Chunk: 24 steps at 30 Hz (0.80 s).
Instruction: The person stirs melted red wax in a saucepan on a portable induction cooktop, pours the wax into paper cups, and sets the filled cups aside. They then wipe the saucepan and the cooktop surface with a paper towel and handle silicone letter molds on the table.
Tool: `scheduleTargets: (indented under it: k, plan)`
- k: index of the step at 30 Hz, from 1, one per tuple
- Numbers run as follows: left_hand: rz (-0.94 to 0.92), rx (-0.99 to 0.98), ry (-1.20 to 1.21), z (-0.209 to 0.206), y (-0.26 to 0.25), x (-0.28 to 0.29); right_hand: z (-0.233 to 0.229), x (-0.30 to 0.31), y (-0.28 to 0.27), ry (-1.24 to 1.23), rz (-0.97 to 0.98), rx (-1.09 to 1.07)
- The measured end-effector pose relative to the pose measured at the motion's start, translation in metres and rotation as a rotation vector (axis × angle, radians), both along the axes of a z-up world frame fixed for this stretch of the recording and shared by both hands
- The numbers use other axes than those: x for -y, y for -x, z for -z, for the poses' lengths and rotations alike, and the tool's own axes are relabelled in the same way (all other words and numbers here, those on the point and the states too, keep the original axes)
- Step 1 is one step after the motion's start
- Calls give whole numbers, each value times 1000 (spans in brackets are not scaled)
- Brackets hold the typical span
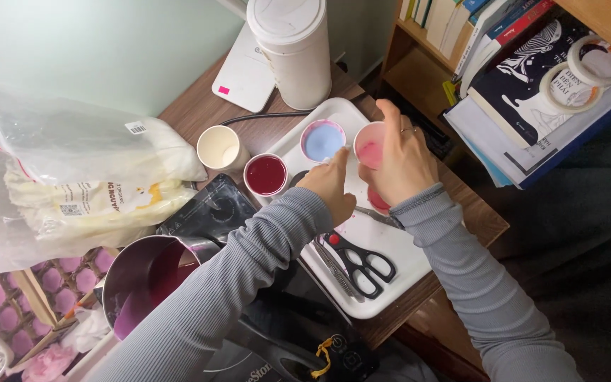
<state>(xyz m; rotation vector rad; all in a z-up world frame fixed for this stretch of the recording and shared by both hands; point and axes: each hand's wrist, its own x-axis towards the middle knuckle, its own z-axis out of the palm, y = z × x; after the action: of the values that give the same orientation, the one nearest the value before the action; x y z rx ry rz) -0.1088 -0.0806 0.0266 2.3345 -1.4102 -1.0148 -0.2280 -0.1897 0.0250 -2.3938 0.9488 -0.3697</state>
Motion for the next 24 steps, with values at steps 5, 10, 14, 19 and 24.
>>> scheduleTargets:
  k: [5,10,14,19,24]
  plan:
    - [-25,-23,118,-9,-7,-14,-26,-14,4,97,-108,216]
    - [-115,10,127,-70,-9,-39,-74,-41,4,95,-258,352]
    - [-153,96,370,-96,-7,-78,-106,-69,9,47,-432,476]
    - [-154,296,530,-123,8,-142,-128,-115,13,-15,-555,487]
    - [-229,334,612,-134,35,-210,-135,-161,21,-31,-652,487]
